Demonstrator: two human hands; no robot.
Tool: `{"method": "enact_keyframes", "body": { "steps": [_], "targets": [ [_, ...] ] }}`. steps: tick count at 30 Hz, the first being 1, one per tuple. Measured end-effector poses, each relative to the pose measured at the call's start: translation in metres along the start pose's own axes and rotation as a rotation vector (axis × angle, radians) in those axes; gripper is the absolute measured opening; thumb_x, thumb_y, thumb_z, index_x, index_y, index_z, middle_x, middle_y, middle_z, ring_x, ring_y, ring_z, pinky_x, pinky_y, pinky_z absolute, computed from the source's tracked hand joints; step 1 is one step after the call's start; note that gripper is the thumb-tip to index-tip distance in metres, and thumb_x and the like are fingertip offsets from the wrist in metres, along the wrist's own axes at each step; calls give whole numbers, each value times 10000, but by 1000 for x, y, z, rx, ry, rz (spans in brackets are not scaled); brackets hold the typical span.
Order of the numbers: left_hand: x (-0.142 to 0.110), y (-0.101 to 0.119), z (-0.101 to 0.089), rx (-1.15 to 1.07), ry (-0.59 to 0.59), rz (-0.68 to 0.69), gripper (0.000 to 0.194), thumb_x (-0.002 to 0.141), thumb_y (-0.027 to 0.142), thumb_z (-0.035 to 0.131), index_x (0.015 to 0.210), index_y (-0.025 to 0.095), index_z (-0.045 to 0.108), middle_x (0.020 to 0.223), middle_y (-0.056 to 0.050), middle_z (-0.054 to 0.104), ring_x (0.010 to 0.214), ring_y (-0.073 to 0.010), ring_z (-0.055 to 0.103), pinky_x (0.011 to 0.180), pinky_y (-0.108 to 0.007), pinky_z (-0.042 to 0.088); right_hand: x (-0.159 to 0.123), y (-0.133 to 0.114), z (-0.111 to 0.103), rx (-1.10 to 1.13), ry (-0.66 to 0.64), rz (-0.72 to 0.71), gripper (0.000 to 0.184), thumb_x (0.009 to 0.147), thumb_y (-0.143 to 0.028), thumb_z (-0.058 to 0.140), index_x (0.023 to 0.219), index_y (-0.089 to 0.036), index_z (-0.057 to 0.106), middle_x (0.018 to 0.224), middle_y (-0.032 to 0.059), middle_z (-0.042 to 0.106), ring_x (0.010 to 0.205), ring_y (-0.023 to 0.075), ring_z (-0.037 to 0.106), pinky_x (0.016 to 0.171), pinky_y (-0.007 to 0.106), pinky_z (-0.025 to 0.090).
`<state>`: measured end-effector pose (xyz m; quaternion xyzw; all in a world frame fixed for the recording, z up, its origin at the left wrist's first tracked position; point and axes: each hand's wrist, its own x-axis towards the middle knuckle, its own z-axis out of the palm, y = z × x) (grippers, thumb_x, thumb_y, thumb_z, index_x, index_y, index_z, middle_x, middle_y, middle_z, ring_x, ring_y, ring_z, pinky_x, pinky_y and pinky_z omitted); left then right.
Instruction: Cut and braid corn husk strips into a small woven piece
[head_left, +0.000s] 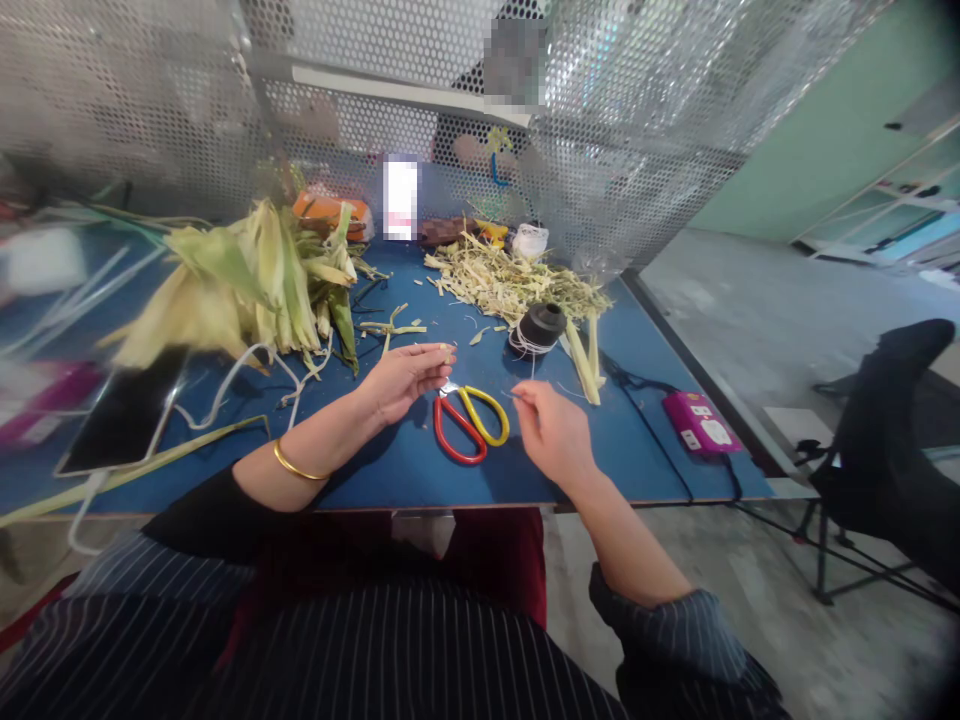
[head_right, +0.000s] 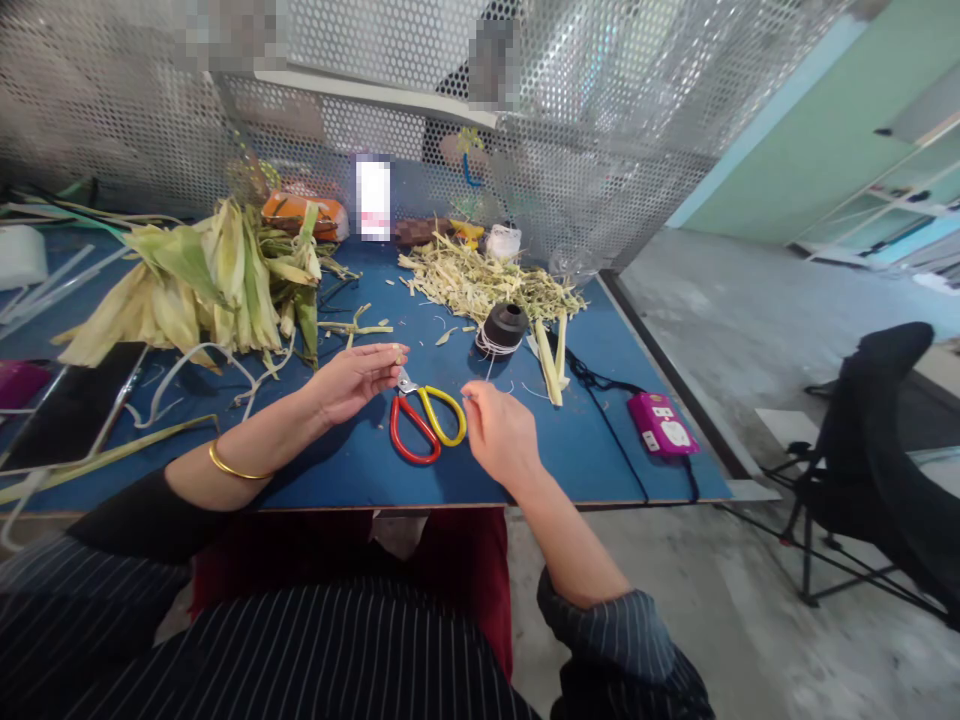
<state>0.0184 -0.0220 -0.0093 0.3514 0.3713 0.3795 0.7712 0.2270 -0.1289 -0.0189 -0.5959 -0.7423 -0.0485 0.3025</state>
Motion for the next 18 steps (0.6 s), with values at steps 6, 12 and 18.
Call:
{"method": "enact_keyframes", "body": {
  "steps": [6, 12, 18],
  "targets": [
    [-2, -4, -1, 40, -157, -125, 116, 759, 112, 685, 874, 106, 669, 788, -51, 682, 714, -131, 675, 712, -246, 543, 10, -37, 11, -110, 63, -313, 204, 903, -150, 404, 1045, -152, 551, 867, 65, 694, 713, 170, 591, 697, 308, 416],
    [1, -3, -1, -89, -195, -223, 44, 776, 83, 643, 807, 114, 651, 677, -19, 648, 640, -103, 644, 661, -197, 513, 27, -59, 35, -193, -40, -504, 208, 922, -142, 368, 900, -151, 575, 739, 48, 624, 749, 177, 554, 744, 323, 386],
    [1, 4, -4, -131, -115, -273, 115, 844, 70, 535, 852, 103, 644, 665, -37, 651, 625, -113, 645, 677, -234, 543, 15, -64, 42, -121, -115, -615, 195, 922, -153, 392, 934, -151, 587, 839, 55, 642, 770, 168, 557, 808, 323, 409]
  ]
}}
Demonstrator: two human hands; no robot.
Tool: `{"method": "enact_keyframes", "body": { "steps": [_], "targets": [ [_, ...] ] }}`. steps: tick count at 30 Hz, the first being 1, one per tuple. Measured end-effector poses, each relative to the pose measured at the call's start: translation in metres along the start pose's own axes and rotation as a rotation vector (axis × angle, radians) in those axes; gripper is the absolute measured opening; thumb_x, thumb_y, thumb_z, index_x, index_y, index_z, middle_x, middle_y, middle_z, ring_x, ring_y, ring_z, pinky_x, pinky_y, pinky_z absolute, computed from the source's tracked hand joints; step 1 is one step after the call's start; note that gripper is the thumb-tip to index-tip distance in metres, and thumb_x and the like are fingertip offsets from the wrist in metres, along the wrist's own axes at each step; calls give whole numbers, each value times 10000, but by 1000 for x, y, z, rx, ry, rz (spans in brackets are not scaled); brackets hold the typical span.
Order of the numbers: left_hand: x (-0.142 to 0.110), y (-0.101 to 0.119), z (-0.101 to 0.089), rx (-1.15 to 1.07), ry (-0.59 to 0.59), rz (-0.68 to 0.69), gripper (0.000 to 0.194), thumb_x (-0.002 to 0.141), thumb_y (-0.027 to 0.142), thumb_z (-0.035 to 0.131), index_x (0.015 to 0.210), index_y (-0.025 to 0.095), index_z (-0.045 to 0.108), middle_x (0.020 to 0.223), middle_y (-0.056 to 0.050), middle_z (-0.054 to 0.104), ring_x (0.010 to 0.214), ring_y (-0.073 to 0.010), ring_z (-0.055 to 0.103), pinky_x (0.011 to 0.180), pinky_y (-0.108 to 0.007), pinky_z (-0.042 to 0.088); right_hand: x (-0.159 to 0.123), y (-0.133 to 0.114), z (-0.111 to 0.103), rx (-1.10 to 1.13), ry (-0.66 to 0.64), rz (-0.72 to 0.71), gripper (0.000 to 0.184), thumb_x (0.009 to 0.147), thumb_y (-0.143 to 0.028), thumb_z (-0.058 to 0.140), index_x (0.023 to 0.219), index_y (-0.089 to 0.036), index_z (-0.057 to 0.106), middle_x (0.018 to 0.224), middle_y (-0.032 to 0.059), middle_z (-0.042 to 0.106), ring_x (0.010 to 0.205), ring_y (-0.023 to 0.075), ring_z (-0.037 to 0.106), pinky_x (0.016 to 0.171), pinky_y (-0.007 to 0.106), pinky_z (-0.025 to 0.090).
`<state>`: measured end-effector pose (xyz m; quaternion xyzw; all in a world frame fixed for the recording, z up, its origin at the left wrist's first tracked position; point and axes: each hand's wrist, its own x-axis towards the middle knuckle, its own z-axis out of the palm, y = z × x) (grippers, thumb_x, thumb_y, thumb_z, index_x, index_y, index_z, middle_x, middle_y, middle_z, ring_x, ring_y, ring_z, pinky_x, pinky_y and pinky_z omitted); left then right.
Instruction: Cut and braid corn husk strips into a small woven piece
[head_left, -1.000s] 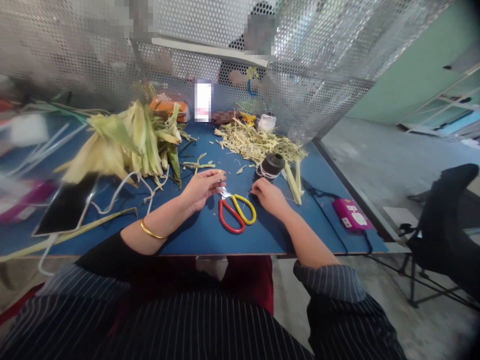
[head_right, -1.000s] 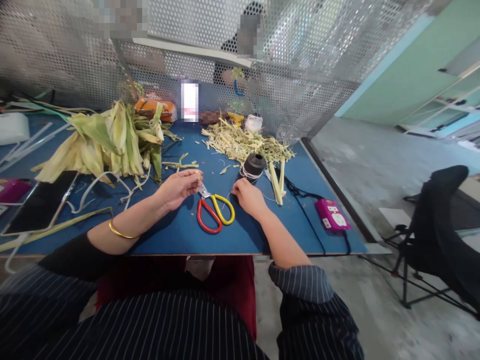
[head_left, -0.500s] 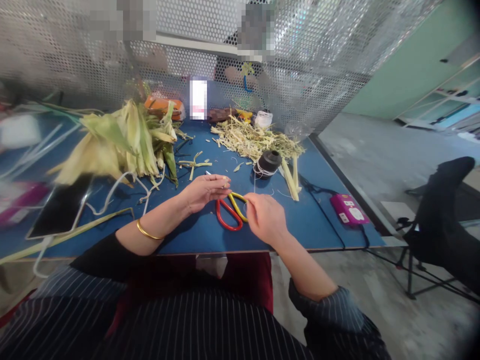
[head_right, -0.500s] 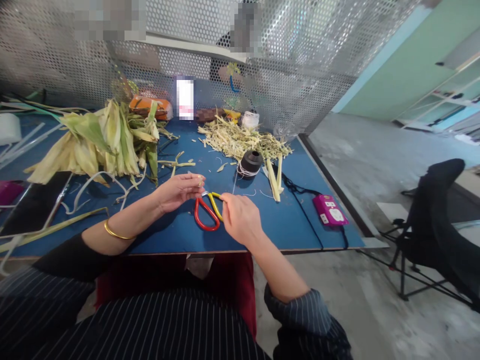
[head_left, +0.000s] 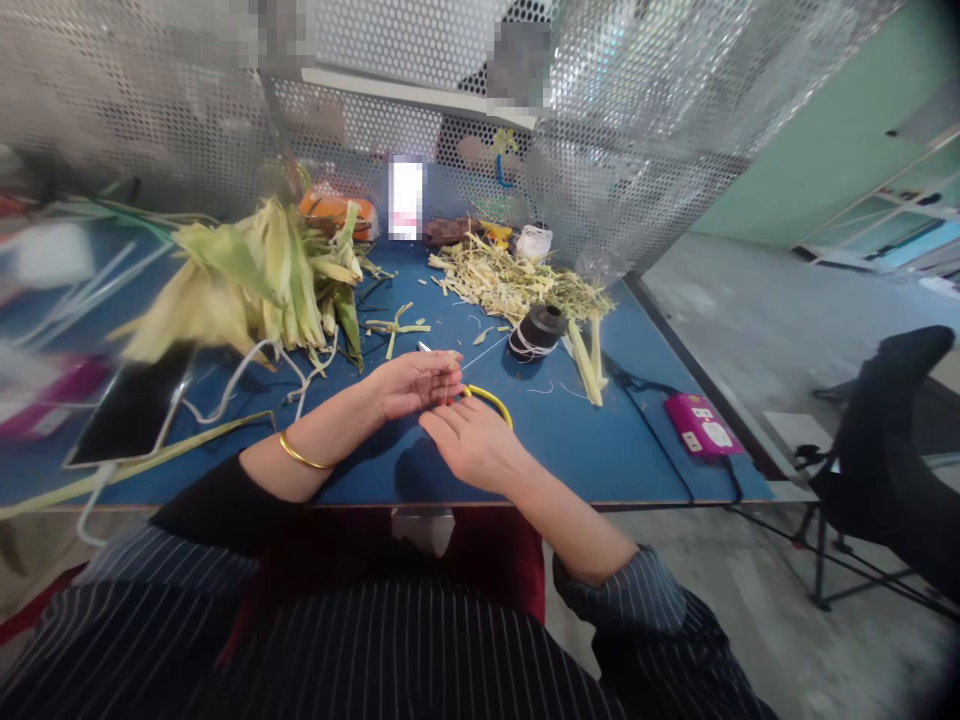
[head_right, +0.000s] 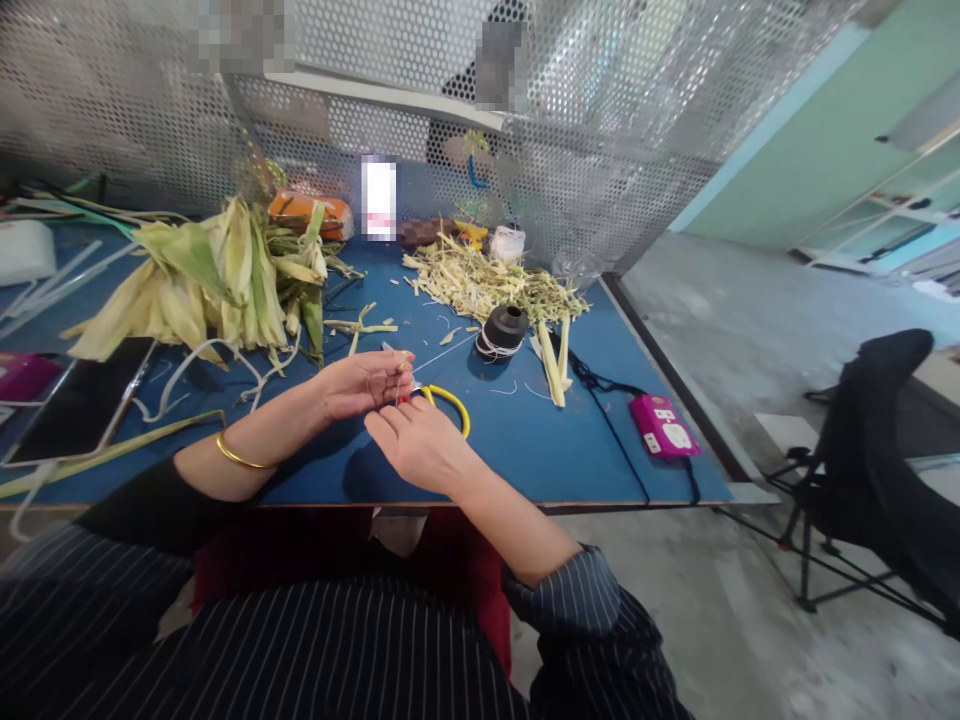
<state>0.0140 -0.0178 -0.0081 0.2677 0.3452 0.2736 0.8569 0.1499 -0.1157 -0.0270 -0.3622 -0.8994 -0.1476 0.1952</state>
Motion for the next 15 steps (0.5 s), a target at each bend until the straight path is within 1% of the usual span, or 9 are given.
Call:
{"method": "enact_keyframes", "body": {
  "steps": [1, 3, 4, 5, 6, 7, 9, 12, 15],
  "targets": [
    [0, 3, -2, -7, 25, 20, 123, 844, 61, 531, 864, 96, 647, 658, -34, 647, 612, -105, 638, 674, -226, 545, -4, 0, -1, 36, 27, 34, 183, 920, -164, 407, 973, -158, 582, 905, 62, 651, 809, 167, 571, 800, 311, 416],
    [0, 9, -5, -20, 85, 67, 133, 833, 35, 533, 873, 77, 653, 661, -34, 647, 600, -92, 629, 675, -213, 550, -14, 3, -6, 76, 57, 230, 190, 912, -198, 439, 1054, -169, 562, 1027, 86, 640, 906, 178, 586, 788, 299, 431],
    [1, 12, -7, -21, 117, 84, 129, 825, 28, 541, 870, 68, 656, 668, -38, 649, 600, -91, 629, 679, -217, 555, -19, 7, -8, 70, 35, 373, 208, 905, -223, 455, 1080, -164, 552, 1037, 102, 631, 925, 194, 589, 777, 305, 440],
    [1, 15, -9, -22, 147, 100, 123, 817, 25, 551, 866, 61, 658, 677, -44, 651, 604, -94, 632, 685, -222, 561, -23, 11, -11, 55, -30, 496, 237, 896, -255, 474, 1100, -157, 544, 1022, 113, 625, 904, 210, 593, 753, 317, 447],
    [2, 18, -10, -23, 169, 116, 112, 809, 27, 566, 861, 57, 661, 690, -52, 655, 608, -96, 634, 687, -225, 565, -26, 16, -14, 50, -117, 560, 272, 881, -287, 496, 1110, -146, 540, 995, 121, 623, 884, 226, 597, 743, 334, 453],
    [2, 20, -11, -25, 181, 131, 102, 799, 29, 581, 855, 56, 662, 703, -59, 658, 613, -98, 636, 688, -227, 569, -28, 20, -16, 54, -202, 584, 311, 868, -300, 508, 1131, -135, 530, 977, 124, 624, 868, 236, 599, 740, 346, 456],
    [3, 23, -13, -34, 189, 148, 89, 783, 31, 602, 839, 61, 665, 718, -68, 661, 617, -99, 638, 678, -222, 573, -29, 25, -19, 87, -339, 548, 407, 838, -293, 528, 1205, -124, 487, 971, 122, 628, 862, 244, 604, 753, 362, 459],
    [4, 23, -16, -34, 180, 151, 93, 777, 35, 608, 837, 70, 670, 718, -72, 661, 615, -101, 639, 664, -220, 578, -22, 22, -20, 101, -424, 518, 543, 777, -220, 532, 1297, -124, 409, 1005, 129, 620, 853, 238, 611, 744, 351, 461],
    [7, 22, -21, -12, 161, 168, 109, 774, 56, 625, 865, 79, 679, 751, -76, 676, 631, -102, 647, 681, -222, 578, -13, 17, -20, 61, -475, 580, 597, 721, -135, 509, 1307, -92, 404, 1017, 172, 613, 802, 241, 623, 675, 335, 461]
  ]
}}
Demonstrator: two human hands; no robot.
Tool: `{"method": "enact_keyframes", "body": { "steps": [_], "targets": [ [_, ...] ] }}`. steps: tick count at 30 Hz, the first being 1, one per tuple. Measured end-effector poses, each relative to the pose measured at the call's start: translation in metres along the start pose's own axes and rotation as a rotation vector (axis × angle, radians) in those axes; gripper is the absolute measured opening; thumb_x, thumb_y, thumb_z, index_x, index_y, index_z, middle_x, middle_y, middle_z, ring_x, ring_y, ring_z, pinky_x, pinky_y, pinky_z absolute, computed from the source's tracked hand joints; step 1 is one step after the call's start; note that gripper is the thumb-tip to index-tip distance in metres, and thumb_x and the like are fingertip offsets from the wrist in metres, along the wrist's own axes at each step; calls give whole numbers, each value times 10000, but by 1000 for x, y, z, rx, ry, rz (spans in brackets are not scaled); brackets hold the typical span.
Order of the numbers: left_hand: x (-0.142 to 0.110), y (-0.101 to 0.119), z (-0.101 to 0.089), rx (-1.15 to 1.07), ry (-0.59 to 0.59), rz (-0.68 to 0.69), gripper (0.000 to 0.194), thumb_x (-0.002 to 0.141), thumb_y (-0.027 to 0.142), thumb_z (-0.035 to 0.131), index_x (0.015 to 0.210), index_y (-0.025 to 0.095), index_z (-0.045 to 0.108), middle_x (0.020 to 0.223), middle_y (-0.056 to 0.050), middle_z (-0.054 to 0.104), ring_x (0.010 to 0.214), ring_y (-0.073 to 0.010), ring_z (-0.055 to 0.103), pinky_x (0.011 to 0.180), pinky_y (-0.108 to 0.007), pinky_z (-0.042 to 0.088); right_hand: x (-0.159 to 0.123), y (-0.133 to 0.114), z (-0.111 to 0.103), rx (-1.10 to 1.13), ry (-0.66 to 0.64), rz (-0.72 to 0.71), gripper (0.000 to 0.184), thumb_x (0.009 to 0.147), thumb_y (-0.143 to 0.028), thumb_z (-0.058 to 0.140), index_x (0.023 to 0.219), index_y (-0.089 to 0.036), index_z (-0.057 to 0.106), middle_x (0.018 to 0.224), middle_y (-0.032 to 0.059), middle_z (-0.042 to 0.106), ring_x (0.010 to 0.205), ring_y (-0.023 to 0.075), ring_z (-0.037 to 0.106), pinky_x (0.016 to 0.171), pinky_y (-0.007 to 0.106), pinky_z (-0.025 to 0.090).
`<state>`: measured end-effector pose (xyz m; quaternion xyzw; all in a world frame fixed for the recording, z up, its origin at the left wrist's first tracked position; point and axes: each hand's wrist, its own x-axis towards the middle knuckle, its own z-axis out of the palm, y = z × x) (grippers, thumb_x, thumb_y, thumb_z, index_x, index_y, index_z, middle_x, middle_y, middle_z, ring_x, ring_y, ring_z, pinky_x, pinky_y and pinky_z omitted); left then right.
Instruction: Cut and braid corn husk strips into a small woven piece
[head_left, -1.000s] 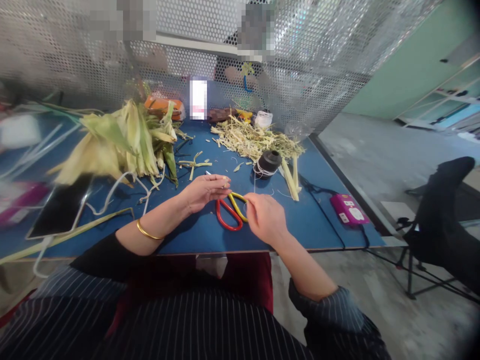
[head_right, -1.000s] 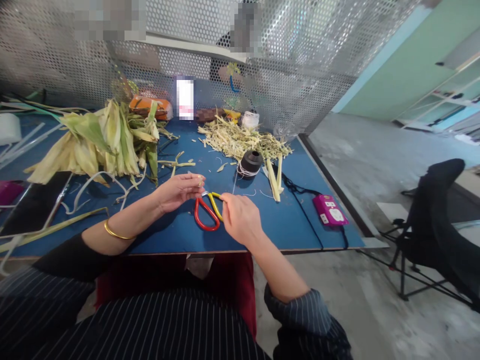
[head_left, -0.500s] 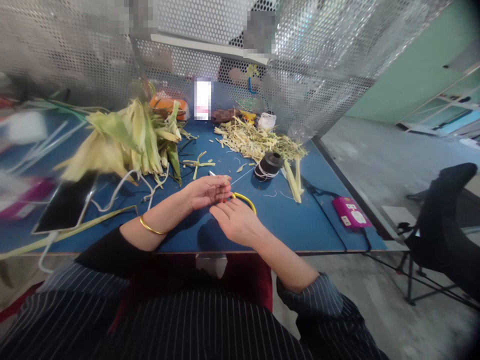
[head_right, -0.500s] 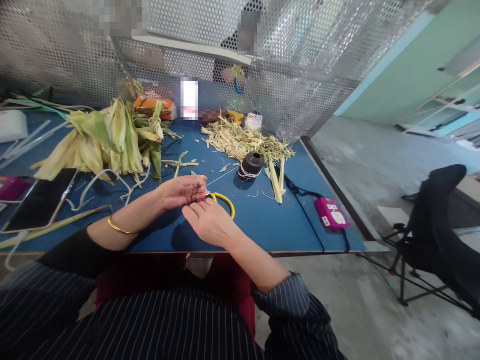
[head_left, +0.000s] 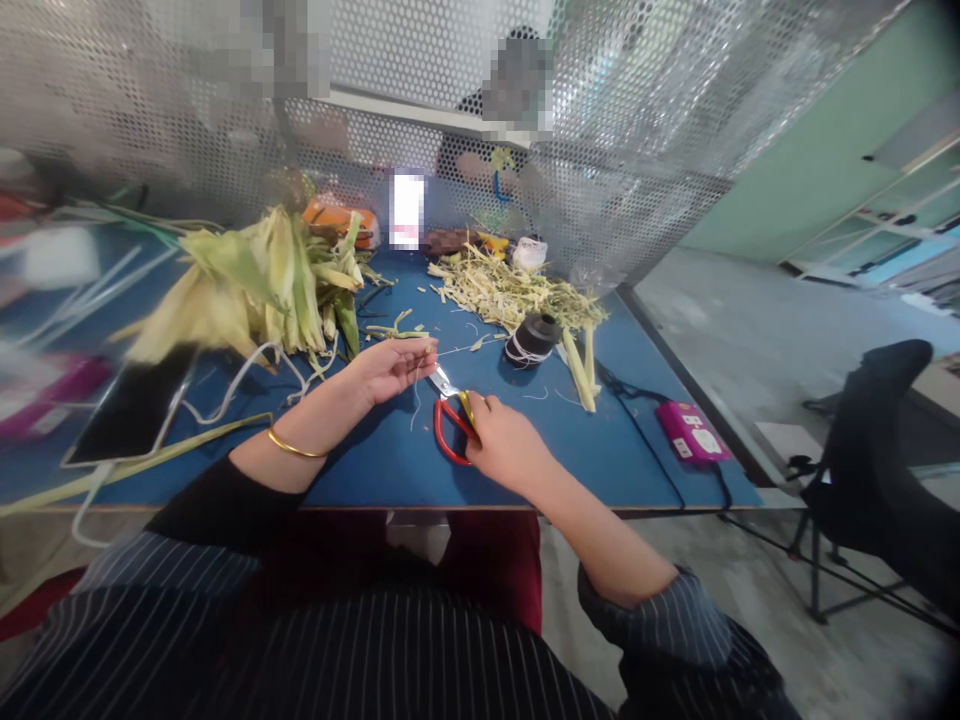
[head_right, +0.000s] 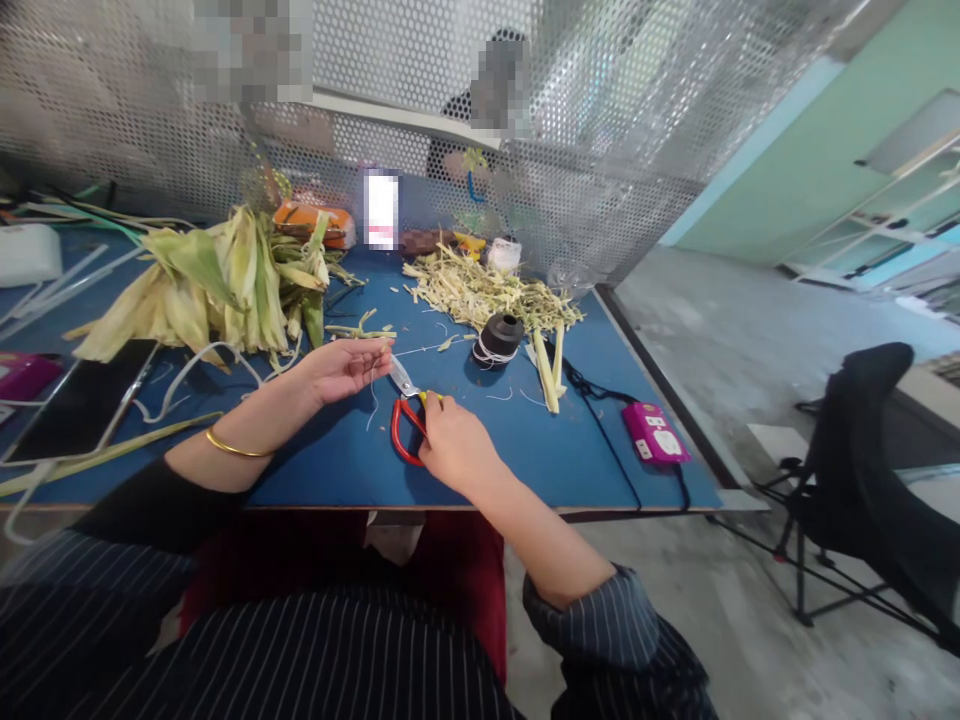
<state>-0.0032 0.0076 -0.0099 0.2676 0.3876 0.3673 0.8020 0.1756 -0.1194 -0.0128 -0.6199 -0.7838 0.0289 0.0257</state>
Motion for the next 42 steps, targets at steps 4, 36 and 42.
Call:
{"method": "enact_keyframes", "body": {
  "steps": [4, 36, 42],
  "targets": [
    [1, -1, -1, 18, -37, 18, 91, 764, 49, 639, 829, 102, 675, 739, -48, 678, 639, -92, 645, 708, -208, 563, 2, 8, -20, 164, -119, 33, 684, 690, -106, 530, 1359, -103, 383, 1031, 171, 645, 822, 244, 639, 670, 322, 462],
    [0, -5, 3, 14, -68, 45, 102, 764, 36, 619, 843, 79, 667, 706, -43, 661, 625, -100, 632, 705, -237, 562, -7, 46, -30, 1496, -287, 396, 487, 721, -567, 670, 1007, -191, 552, 773, -1, 575, 503, 66, 467, 407, 191, 359],
    [0, -4, 1, 8, -67, 60, 117, 753, 27, 622, 845, 83, 670, 700, -43, 657, 633, -98, 626, 718, -238, 553, -28, 58, -36, 1472, -308, 326, 551, 716, -615, 646, 1035, -174, 559, 783, 19, 578, 481, 65, 438, 407, 213, 351]
  ]
}}
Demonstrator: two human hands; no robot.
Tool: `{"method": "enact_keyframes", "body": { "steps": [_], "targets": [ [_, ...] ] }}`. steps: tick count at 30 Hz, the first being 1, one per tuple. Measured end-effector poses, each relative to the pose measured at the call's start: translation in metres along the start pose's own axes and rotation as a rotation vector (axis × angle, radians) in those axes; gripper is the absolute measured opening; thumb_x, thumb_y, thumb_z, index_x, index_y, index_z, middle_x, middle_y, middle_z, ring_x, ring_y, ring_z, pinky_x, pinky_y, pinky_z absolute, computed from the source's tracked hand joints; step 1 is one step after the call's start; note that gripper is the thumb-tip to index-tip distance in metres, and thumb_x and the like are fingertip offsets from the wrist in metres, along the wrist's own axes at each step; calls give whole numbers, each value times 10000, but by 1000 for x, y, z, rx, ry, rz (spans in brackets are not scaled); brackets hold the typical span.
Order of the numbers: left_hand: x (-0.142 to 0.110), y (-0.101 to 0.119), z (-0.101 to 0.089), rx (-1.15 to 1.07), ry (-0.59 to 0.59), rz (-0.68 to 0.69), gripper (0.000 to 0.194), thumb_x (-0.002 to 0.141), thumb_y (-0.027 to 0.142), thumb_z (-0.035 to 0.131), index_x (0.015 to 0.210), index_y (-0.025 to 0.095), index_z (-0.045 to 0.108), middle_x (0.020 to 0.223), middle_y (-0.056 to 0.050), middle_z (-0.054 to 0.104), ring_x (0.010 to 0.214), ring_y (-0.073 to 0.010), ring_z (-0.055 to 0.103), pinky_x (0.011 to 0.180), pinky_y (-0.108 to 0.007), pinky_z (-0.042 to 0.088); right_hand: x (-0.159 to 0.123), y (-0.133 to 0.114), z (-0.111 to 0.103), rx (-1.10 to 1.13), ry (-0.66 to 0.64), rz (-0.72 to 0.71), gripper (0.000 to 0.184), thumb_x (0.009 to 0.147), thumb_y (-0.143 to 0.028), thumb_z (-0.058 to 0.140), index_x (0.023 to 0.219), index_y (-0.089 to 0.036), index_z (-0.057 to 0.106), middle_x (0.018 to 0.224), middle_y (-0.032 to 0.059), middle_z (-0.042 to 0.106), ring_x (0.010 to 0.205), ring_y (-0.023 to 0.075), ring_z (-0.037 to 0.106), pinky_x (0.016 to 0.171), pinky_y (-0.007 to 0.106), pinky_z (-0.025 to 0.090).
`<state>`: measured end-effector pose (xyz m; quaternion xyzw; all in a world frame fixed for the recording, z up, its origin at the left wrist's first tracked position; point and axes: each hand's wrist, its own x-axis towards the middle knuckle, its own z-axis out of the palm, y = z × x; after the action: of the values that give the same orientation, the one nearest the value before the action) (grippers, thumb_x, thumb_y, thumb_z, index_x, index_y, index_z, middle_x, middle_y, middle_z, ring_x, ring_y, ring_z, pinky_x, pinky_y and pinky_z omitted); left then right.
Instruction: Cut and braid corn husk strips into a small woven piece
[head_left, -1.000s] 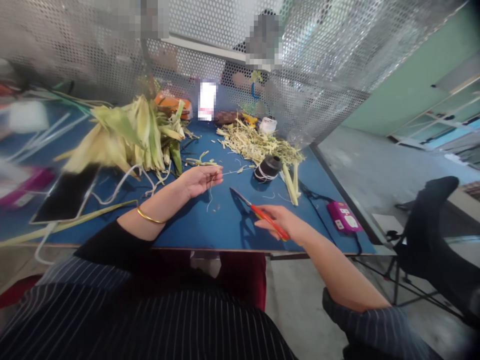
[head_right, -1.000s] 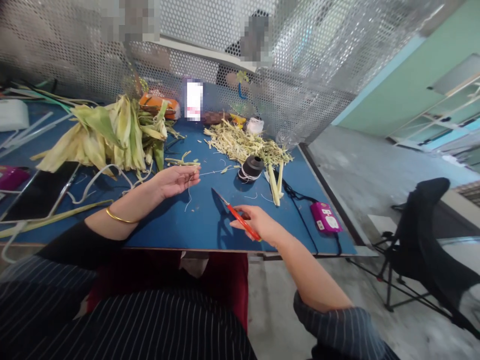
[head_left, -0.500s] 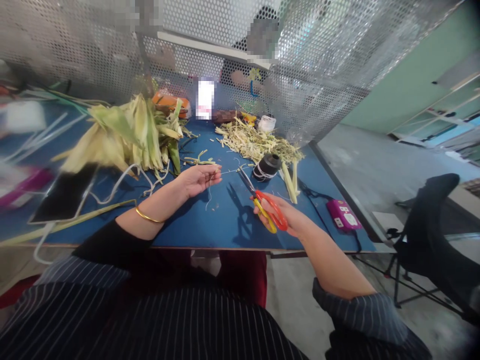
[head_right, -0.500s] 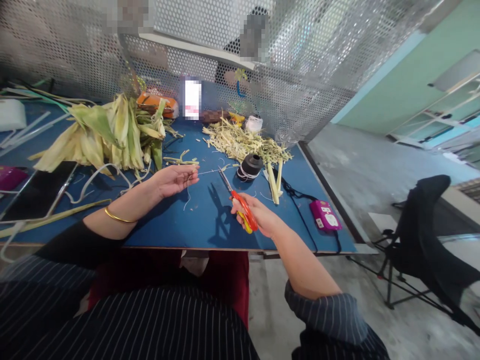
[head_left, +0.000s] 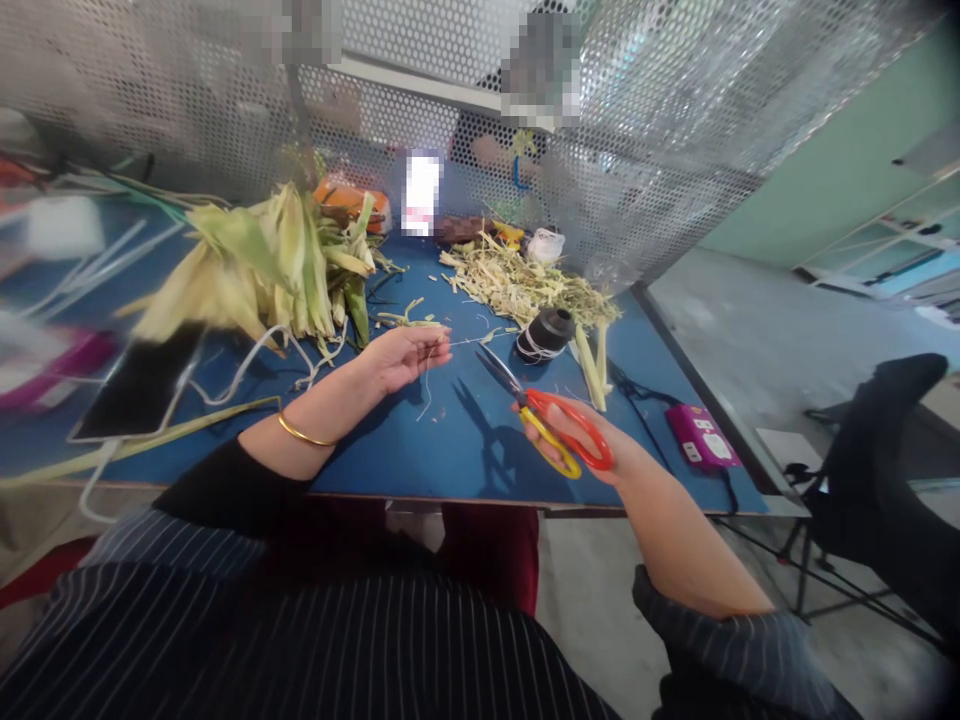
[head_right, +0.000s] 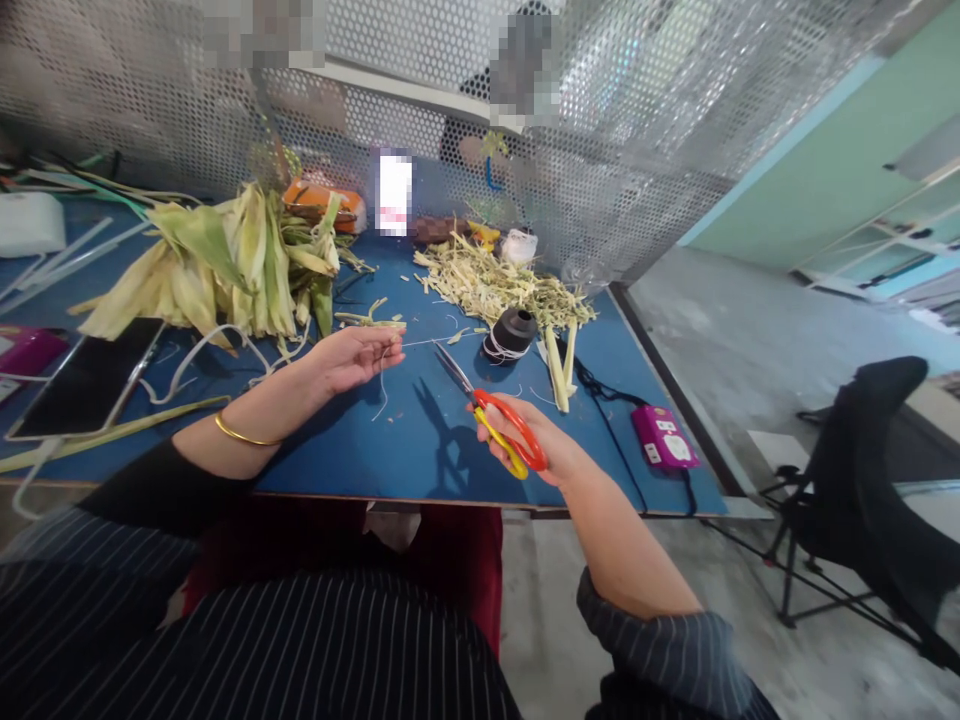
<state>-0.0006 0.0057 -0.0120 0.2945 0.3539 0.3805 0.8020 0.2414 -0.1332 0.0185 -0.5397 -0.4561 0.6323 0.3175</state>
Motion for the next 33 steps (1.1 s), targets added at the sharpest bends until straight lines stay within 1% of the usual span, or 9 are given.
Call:
{"method": "enact_keyframes", "body": {
  "steps": [5, 14, 17, 21, 24, 27, 30, 32, 33],
  "targets": [
    [-8, 4, 10, 34, 33, -68, 104, 793, 30, 570, 820, 68, 663, 605, -38, 617, 571, -93, 599, 653, -228, 554, 2, 4, -3, 16, 33, 13, 499, 756, -591, 623, 1009, -164, 572, 755, 11, 577, 470, 55, 443, 412, 201, 341],
    [-4, -1, 7, 59, 22, -79, 124, 791, 19, 569, 824, 77, 675, 631, -36, 634, 575, -91, 607, 665, -237, 563, 41, -2, 6, -85, 180, 4, 422, 690, -550, 690, 875, -188, 577, 623, -24, 546, 387, 57, 414, 345, 204, 320],
    [-2, -2, 6, 67, 15, -76, 117, 793, 21, 568, 805, 70, 674, 634, -40, 636, 582, -92, 613, 670, -240, 564, 45, 1, 1, -401, 319, -87, 412, 726, -559, 640, 915, -195, 602, 663, 1, 598, 447, 99, 480, 423, 248, 392],
    [-6, -4, 9, 224, 8, -45, 37, 759, 51, 640, 775, 67, 669, 649, -63, 651, 566, -108, 622, 654, -260, 560, 39, 7, -4, -1097, 537, -137, 392, 810, -473, 561, 1083, -197, 616, 875, 83, 698, 779, 238, 645, 680, 333, 459],
    [-11, -7, 13, 298, -49, -44, 29, 744, 83, 680, 763, 68, 663, 663, -80, 662, 571, -123, 634, 661, -279, 558, 31, 11, -4, -1419, 561, -66, 422, 823, -415, 546, 1181, -193, 572, 924, 112, 697, 833, 288, 655, 674, 348, 449],
    [-12, -9, 16, 155, -60, 7, 35, 758, 79, 663, 792, 82, 661, 704, -71, 670, 659, -143, 668, 738, -300, 558, 26, 9, 2, -1586, 580, -96, 395, 818, -352, 559, 1155, -149, 586, 928, 146, 673, 803, 294, 648, 649, 352, 447],
    [-11, -11, 17, 13, -42, 106, 44, 767, 82, 648, 808, 95, 655, 731, -58, 674, 725, -150, 682, 802, -313, 547, 30, 0, 14, -1539, 621, -284, 263, 836, -272, 538, 1021, -128, 658, 994, 174, 649, 893, 286, 628, 742, 366, 454],
    [-10, -12, 19, -41, -50, 182, 21, 768, 96, 645, 787, 104, 642, 731, -45, 672, 748, -149, 683, 828, -313, 538, 42, -6, 29, -1251, 590, -449, 258, 860, -310, 534, 1012, -163, 682, 1008, 128, 662, 883, 233, 626, 795, 348, 456],
    [-10, -14, 20, -55, -63, 220, 17, 764, 107, 650, 773, 108, 635, 729, -37, 669, 755, -146, 683, 833, -308, 533, 51, -8, 37, -1035, 519, -466, 270, 843, -365, 568, 996, -182, 694, 960, 92, 677, 778, 190, 629, 757, 325, 469]
  ]
}}
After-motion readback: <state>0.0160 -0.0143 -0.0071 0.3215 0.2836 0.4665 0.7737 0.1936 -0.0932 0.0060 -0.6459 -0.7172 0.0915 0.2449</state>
